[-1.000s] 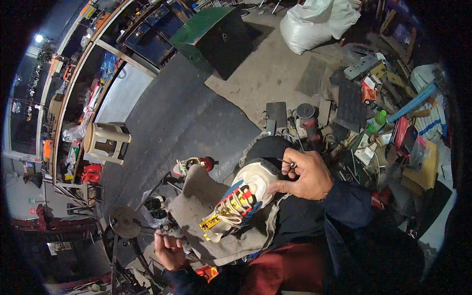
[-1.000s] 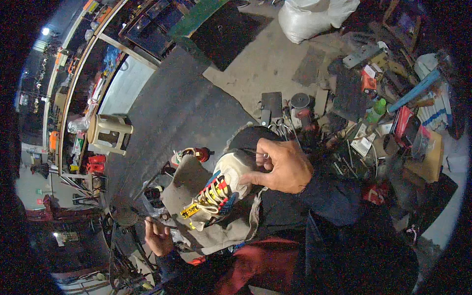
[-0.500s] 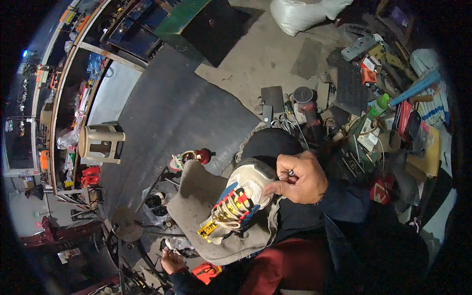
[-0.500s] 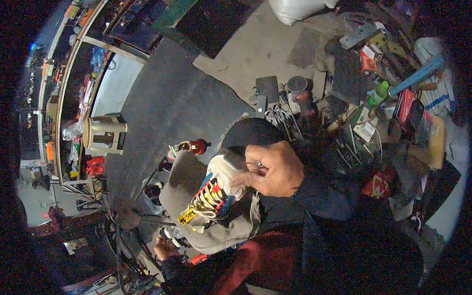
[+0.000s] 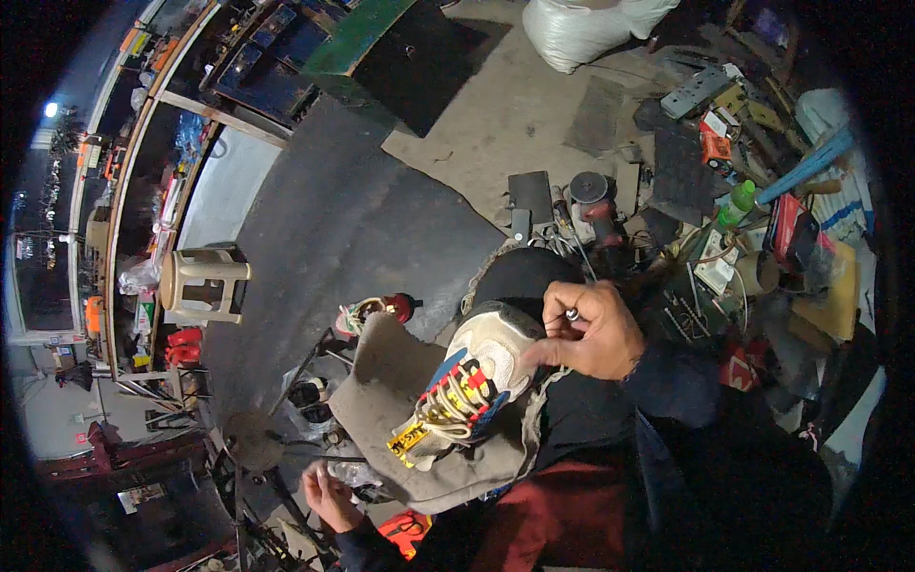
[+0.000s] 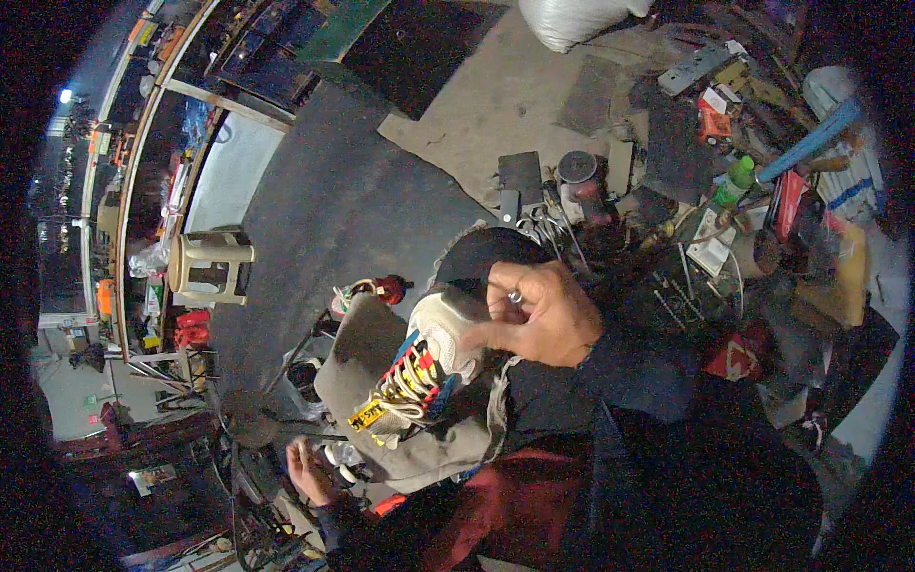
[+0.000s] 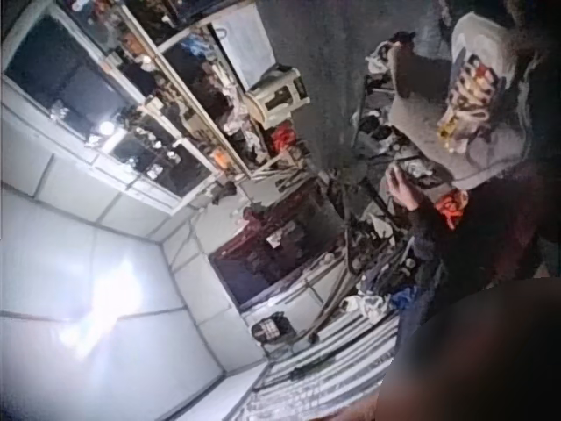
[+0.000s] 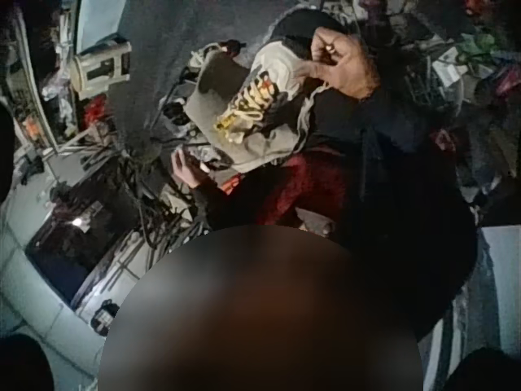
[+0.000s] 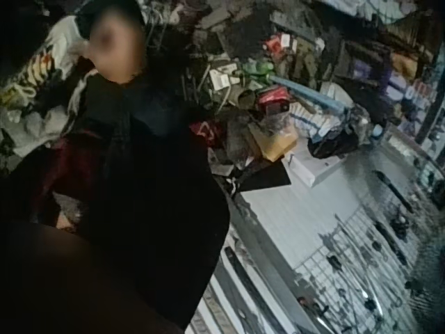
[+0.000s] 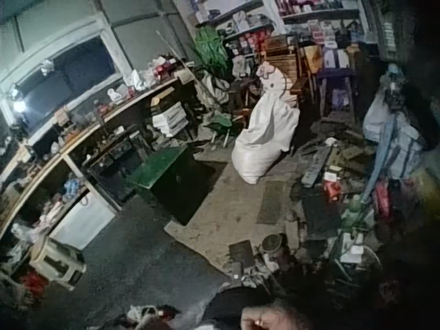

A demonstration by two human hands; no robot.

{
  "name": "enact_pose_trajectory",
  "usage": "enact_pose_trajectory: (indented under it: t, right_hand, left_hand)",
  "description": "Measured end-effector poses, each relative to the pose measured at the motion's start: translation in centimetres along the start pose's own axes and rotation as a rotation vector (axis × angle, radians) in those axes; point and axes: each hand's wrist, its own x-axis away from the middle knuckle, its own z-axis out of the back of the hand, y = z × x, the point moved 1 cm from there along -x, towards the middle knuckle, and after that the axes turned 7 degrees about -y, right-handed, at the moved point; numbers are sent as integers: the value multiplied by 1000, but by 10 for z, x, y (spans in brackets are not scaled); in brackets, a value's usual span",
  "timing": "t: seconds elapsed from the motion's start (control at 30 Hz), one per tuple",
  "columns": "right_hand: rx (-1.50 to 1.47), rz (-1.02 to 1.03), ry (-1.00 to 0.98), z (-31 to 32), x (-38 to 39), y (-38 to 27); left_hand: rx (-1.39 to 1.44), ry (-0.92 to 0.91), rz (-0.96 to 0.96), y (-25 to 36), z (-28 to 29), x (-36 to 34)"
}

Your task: The person hand-sews a white sneaker with a needle and thread, repeatedly inserting the needle through the upper and pulling the thread tight. The shoe is rotated to access different areas along the side and heel.

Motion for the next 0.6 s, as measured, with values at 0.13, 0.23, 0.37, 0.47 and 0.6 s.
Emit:
enact_pose_trajectory:
  t: [0.13, 0.23, 0.37, 0.47, 0.6]
  right_hand:
    - [-220, -54, 113, 9, 2, 23]
    - [-202, -136, 269, 27, -1, 44]
    - [419, 49, 461, 40, 9, 32]
    - [345, 16, 281, 35, 35, 1]
    - [97, 61, -9, 6, 52, -31]
  left_hand:
    - [-42, -228, -274, 98, -87, 19]
    - [-344, -621, -647, 155, -151, 34]
    - [-498, -898, -767, 180, -230, 44]
    - [-380, -1072, -687, 174, -261, 21]
    - [-40, -1311, -395, 165, -254, -19]
